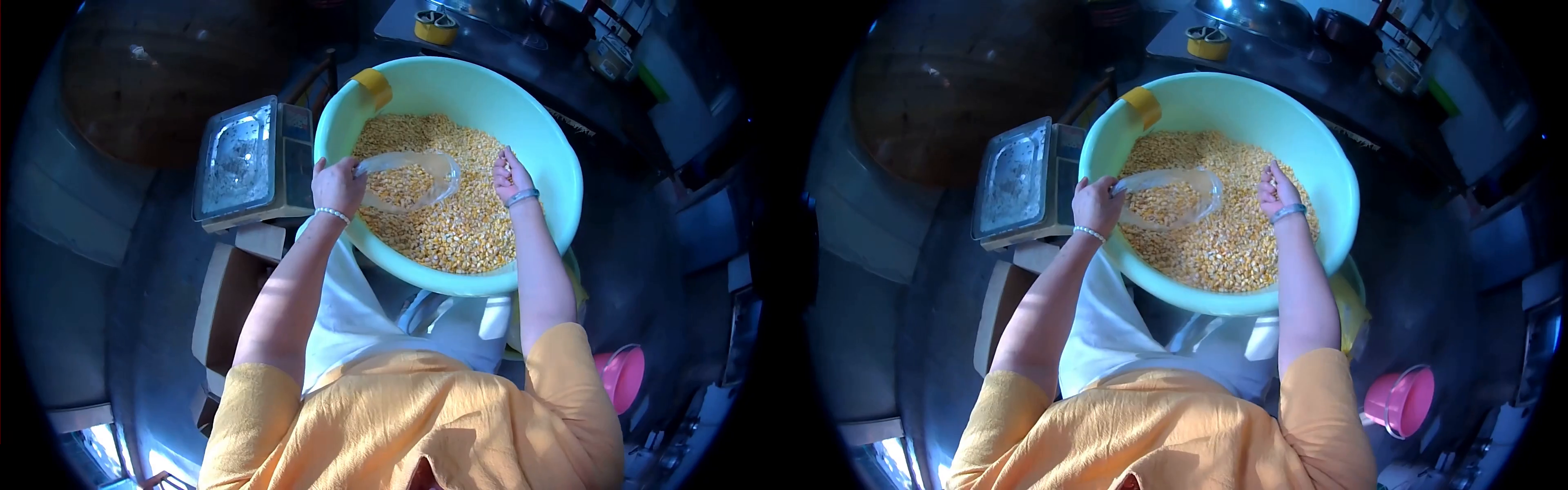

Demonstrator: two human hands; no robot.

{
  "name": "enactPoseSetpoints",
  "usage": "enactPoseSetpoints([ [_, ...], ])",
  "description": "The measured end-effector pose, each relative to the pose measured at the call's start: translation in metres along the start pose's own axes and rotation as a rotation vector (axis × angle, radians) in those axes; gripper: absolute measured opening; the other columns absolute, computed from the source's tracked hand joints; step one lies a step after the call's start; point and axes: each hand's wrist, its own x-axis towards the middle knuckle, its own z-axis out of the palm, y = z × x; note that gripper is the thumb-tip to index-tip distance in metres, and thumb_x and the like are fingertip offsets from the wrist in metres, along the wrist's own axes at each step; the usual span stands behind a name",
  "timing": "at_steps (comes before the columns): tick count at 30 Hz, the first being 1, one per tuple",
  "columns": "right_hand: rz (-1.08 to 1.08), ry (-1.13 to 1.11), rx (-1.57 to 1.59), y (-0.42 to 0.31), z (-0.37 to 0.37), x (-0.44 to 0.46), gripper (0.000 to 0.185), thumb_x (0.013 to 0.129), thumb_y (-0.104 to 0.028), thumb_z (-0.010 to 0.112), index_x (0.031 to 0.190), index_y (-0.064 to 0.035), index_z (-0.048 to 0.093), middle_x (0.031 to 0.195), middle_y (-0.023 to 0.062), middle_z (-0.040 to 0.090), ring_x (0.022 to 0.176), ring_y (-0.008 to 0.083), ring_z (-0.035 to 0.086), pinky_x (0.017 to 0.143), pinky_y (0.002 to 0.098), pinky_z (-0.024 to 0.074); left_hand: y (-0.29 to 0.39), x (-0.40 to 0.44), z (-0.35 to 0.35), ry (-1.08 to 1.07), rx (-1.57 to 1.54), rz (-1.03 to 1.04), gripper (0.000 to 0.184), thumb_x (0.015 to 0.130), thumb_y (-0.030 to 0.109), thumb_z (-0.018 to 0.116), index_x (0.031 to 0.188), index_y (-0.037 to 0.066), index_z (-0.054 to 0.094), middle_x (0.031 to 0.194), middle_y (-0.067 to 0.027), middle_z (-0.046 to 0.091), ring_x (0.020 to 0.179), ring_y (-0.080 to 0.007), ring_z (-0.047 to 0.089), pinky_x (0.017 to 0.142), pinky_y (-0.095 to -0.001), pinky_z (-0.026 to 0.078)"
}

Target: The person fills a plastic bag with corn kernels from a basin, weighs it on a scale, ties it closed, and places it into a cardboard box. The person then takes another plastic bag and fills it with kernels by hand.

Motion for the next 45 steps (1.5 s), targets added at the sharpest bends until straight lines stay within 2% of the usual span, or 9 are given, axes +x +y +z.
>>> enactPoseSetpoints([
  [8,0.181,-0.296,-0.317,0.059,0.111,-0.023,0.022,0.084,-0.028,0.060,0.078,-0.0084,0.050,0.062,-0.0016,0.046,0.041,0.0016,0.033,0.031,0.0142,0.0219,-0.003,0.000,0.003,0.037,-0.044,0.009,0.014,0.076,0.019,0.059,0.086,0.011,0.065,0.066,-0.0112,0.063,0.069,-0.0262,0.061,0.100,-0.0388,0.032],
  [17,0.387,-0.403,-0.780,0.135,0.122,0.008,0.015,0.085,-0.021,0.058,0.079,-0.0073,0.056,0.062,0.0006,0.051,0.041,0.0039,0.037,0.032,0.0177,0.0226,-0.007,0.002,0.008,0.099,-0.064,0.014,0.014,0.076,0.020,0.058,0.086,0.010,0.063,0.064,-0.0114,0.062,0.069,-0.0279,0.060,0.096,-0.0394,0.035],
  [26,0.189,-0.059,-0.925,0.156,0.165,0.023,0.010,0.075,-0.015,0.065,0.079,-0.0055,0.064,0.056,0.0010,0.054,0.042,0.0078,0.045,0.039,0.0206,0.0365,0.003,0.000,-0.001,0.041,-0.062,-0.023,0.015,0.071,0.019,0.063,0.084,0.009,0.063,0.066,-0.0094,0.063,0.069,-0.0261,0.061,0.097,-0.0385,0.034],
  [31,0.259,-0.097,-0.859,0.169,0.166,0.048,0.013,0.078,-0.012,0.057,0.078,-0.0025,0.065,0.078,0.0093,0.060,0.062,0.0181,0.053,0.046,0.0296,0.0429,-0.001,0.001,0.003,0.069,-0.046,0.000,0.015,0.072,0.016,0.061,0.085,0.008,0.063,0.066,-0.0103,0.064,0.069,-0.0262,0.061,0.096,-0.0381,0.036],
  [35,0.019,-0.220,-1.207,0.160,0.168,0.039,0.024,0.085,-0.011,0.049,0.104,0.0004,0.058,0.094,0.0143,0.061,0.080,0.0197,0.059,0.074,0.0327,0.0478,-0.007,0.001,0.008,0.100,-0.024,0.031,0.016,0.072,0.015,0.061,0.086,0.009,0.062,0.065,-0.0103,0.063,0.068,-0.0266,0.061,0.094,-0.0373,0.038],
  [38,0.019,-0.176,-1.380,0.141,0.180,0.013,0.027,0.083,-0.009,0.049,0.109,-0.0033,0.057,0.100,0.0154,0.061,0.089,0.0228,0.059,0.079,0.0352,0.0467,-0.003,0.001,0.006,0.076,-0.014,-0.001,0.015,0.071,0.015,0.061,0.086,0.010,0.063,0.064,-0.0109,0.063,0.068,-0.0267,0.061,0.094,-0.0371,0.038],
  [41,-0.226,-0.226,-1.572,0.143,0.162,0.032,0.037,0.081,0.000,0.039,0.111,-0.0115,0.058,0.091,0.0079,0.061,0.073,0.0157,0.058,0.055,0.0308,0.0512,-0.006,0.003,0.011,0.074,0.025,0.006,0.015,0.071,0.016,0.061,0.084,0.011,0.064,0.064,-0.0119,0.062,0.068,-0.0270,0.061,0.094,-0.0368,0.037],
  [44,-0.262,-0.314,-1.506,0.133,0.151,0.031,0.029,0.080,-0.004,0.047,0.106,-0.0081,0.060,0.092,0.0152,0.063,0.084,0.0224,0.063,0.072,0.0360,0.0503,-0.006,0.003,0.012,0.049,0.068,0.005,0.016,0.070,0.018,0.061,0.083,0.010,0.065,0.064,-0.0126,0.062,0.068,-0.0273,0.061,0.095,-0.0367,0.036],
  [45,-0.120,-0.384,-1.387,0.124,0.151,0.020,0.026,0.081,-0.004,0.048,0.105,-0.0053,0.060,0.086,0.0138,0.064,0.073,0.0179,0.065,0.059,0.0321,0.0528,-0.006,0.003,0.011,0.052,0.059,0.006,0.016,0.070,0.018,0.061,0.084,0.010,0.065,0.064,-0.0126,0.062,0.069,-0.0274,0.061,0.095,-0.0368,0.036],
])
